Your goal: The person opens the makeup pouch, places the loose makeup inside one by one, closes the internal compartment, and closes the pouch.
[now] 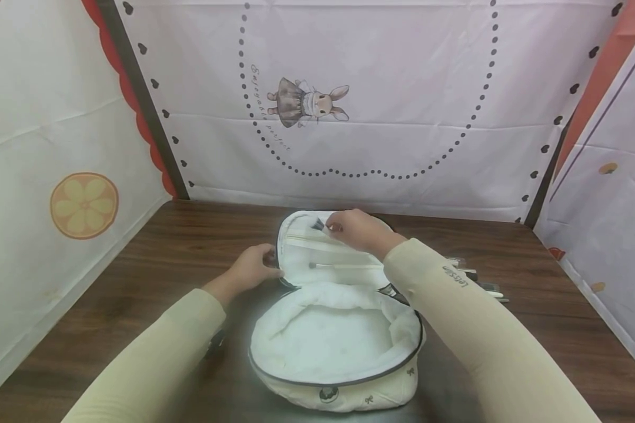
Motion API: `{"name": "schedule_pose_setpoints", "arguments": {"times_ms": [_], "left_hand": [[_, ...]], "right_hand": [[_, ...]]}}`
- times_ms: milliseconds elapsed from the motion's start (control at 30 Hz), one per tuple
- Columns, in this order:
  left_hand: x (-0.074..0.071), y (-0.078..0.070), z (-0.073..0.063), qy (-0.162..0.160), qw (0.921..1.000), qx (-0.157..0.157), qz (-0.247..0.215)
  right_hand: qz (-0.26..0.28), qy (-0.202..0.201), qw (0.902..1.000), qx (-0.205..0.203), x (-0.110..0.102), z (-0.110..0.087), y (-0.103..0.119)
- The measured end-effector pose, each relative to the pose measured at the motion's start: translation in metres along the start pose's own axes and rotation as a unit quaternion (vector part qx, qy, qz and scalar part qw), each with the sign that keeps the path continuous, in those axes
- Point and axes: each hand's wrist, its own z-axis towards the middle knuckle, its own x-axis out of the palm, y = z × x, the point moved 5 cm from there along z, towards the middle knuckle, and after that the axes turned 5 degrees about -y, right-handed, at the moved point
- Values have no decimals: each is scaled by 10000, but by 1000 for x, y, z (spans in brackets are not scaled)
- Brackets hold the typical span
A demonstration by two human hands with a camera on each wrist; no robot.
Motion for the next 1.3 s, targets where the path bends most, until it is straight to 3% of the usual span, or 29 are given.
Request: {"name": "schedule_pose_setpoints", "arguments": {"times_ms": [467,733,1033,1300], "left_hand": [[0,1,2,-51,10000,37,-9],[1,1,2,-57,10000,50,29],[0,-2,0,-65,10000,-25,35],[-1,-5,-3,-100,9999,-79,2]], "right_hand": [[-152,182,9996,-143,11,3,-5],[-655,232,9959,-584,19,7,-2],[-813,54,9909,-1075,24,9,6],[-657,415,9915,-1040,24,8,11]]}}
